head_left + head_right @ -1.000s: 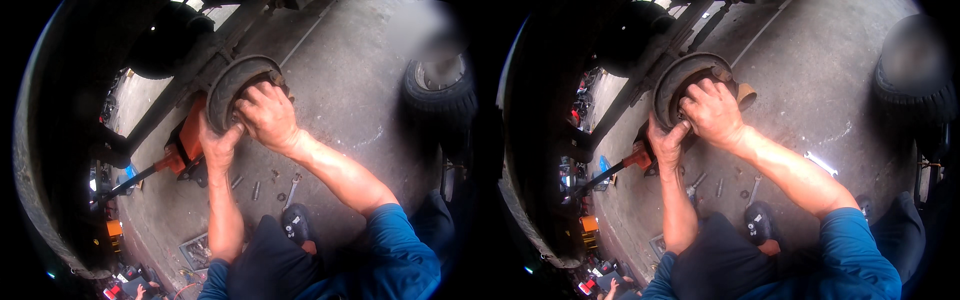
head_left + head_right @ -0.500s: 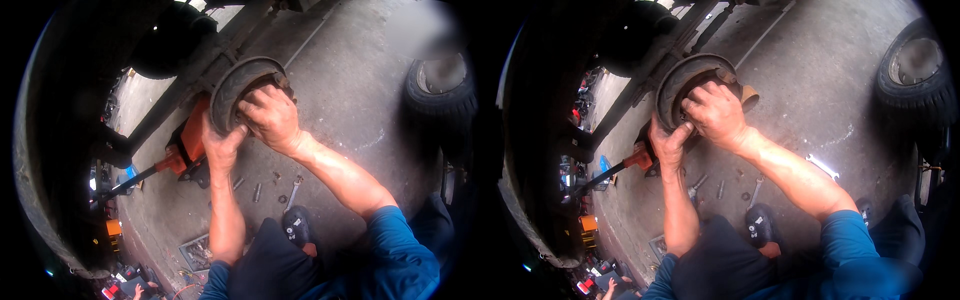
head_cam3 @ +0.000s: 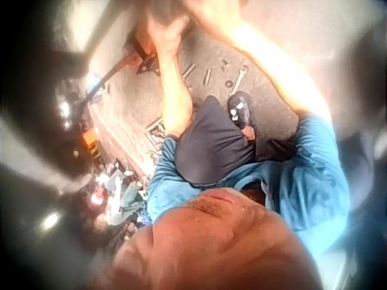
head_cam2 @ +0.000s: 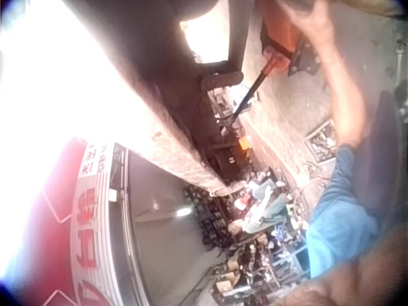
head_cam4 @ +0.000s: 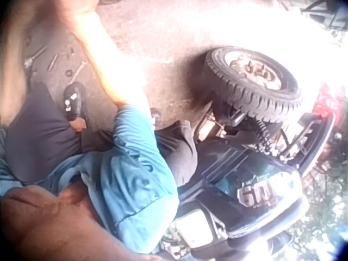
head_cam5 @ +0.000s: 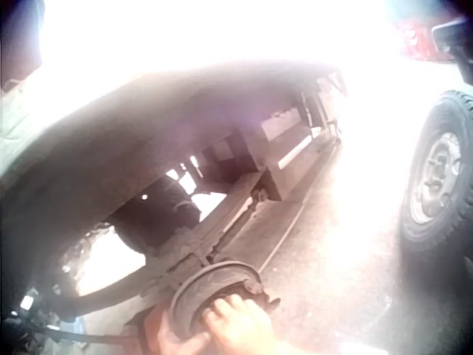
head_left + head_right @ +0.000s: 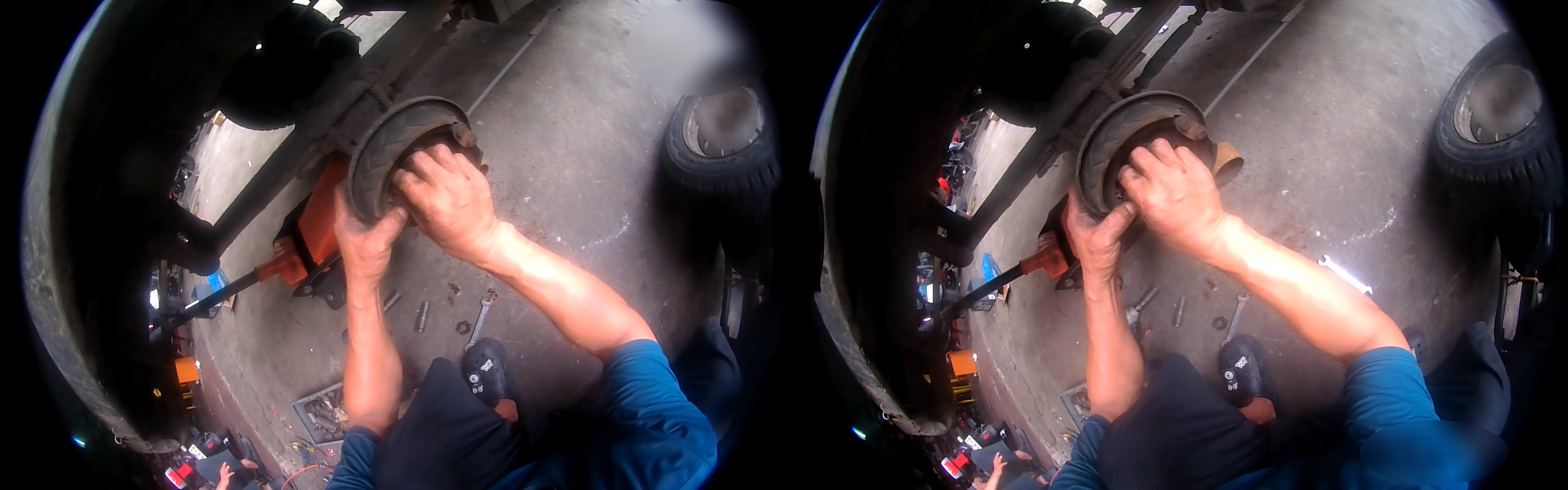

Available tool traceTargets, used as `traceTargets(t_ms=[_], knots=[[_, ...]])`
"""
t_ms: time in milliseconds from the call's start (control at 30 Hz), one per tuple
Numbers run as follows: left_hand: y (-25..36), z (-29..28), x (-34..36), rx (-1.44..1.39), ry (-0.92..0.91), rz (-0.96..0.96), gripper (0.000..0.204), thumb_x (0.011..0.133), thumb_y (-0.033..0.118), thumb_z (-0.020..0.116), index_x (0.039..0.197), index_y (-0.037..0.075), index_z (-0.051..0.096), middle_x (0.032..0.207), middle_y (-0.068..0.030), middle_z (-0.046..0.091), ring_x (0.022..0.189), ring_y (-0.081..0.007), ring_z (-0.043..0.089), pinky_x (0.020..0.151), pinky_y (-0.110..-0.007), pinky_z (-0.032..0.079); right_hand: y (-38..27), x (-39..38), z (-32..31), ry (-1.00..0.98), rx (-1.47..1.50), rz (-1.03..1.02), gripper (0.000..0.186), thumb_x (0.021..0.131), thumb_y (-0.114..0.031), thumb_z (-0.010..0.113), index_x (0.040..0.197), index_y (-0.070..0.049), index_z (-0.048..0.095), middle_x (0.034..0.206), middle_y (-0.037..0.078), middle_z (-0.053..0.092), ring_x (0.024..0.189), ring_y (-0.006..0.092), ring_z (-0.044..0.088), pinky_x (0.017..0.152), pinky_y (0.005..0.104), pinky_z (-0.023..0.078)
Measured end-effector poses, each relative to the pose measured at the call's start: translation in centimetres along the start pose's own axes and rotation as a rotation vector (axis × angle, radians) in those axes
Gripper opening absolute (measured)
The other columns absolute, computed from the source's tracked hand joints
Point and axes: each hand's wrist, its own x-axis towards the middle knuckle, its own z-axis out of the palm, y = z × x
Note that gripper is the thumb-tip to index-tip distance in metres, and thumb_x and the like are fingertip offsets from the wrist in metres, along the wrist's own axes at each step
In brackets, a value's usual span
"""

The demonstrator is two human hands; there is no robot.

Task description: The person removes a wheel from a vehicle axle using a hammer and by hand, then adjusts the brake shoes and related assembly components on the axle.

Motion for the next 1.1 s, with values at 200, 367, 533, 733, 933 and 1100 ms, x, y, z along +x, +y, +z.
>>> traceTargets(t_ms=[200, 367, 533, 733, 933, 1100], knots=[[0.2, -0.1, 0.0, -0.003, -0.004, -0.001, 0.048, 0.071, 0.002, 0.066, 0.115, -0.003, 0.048, 0.108, -0.0092, 0.058, 0.096, -0.0161, 0.056, 0.089, -0.029, 0.045, 0.6, 0.4, -0.4, -0.089, 0.079, -0.024, 0.023, 0.065, -0.011, 0.071, 0.087, -0.009, 0.063, 0.082, 0.003, 0.054, 0.077, 0.0233, 0.056, 0.063, 0.0331, 0.048], [-0.1, -0.4, 0.0, 0.023, -0.017, 0.019, 0.051, 0.07, 0.002, 0.068, 0.117, -0.002, 0.048, 0.109, -0.0094, 0.058, 0.099, -0.0166, 0.056, 0.09, -0.03, 0.045, 0.6, 0.0, 0.0, 0.01, 0.176, 0.02, 0.026, 0.062, -0.009, 0.074, 0.086, -0.008, 0.063, 0.082, 0.004, 0.057, 0.076, 0.0234, 0.057, 0.063, 0.0337, 0.048], [-0.1, -0.1, 0.2, -0.025, -0.019, 0.01, 0.052, 0.069, 0.002, 0.068, 0.117, -0.002, 0.049, 0.111, -0.0094, 0.058, 0.101, -0.0171, 0.056, 0.092, -0.03, 0.044, 1.2, -0.1, 0.1, 0.022, 0.194, -0.053, 0.029, 0.062, -0.008, 0.073, 0.09, -0.007, 0.065, 0.085, 0.003, 0.06, 0.076, 0.0224, 0.058, 0.064, 0.0333, 0.049], [-0.1, -0.4, 0.1, -0.033, -0.02, 0.015, 0.051, 0.069, 0.001, 0.067, 0.117, -0.002, 0.048, 0.112, -0.0093, 0.057, 0.102, -0.0168, 0.055, 0.091, -0.03, 0.044, 0.8, -0.3, 0.6, 0.075, 0.157, -0.048, 0.032, 0.059, -0.009, 0.072, 0.091, -0.008, 0.066, 0.085, 0.002, 0.061, 0.077, 0.0213, 0.059, 0.063, 0.0328, 0.049], [-0.3, -0.3, -0.1, -0.048, -0.007, -0.01, 0.051, 0.07, 0.002, 0.067, 0.117, -0.003, 0.049, 0.112, -0.0092, 0.057, 0.101, -0.0164, 0.055, 0.09, -0.03, 0.045, 0.8, -0.5, 0.6, 0.075, 0.123, -0.037, 0.032, 0.058, -0.012, 0.072, 0.09, -0.013, 0.068, 0.081, -0.002, 0.059, 0.073, 0.0207, 0.056, 0.06, 0.0311, 0.049], [0.0, -0.3, -0.2, -0.032, -0.009, -0.007, 0.05, 0.07, 0.001, 0.067, 0.117, -0.003, 0.049, 0.111, -0.0096, 0.058, 0.1, -0.0165, 0.056, 0.089, -0.03, 0.045, 0.5, -0.4, 0.3, 0.029, 0.074, -0.014, 0.03, 0.058, -0.016, 0.073, 0.087, -0.014, 0.067, 0.077, -0.003, 0.056, 0.069, 0.0206, 0.054, 0.058, 0.031, 0.048]])
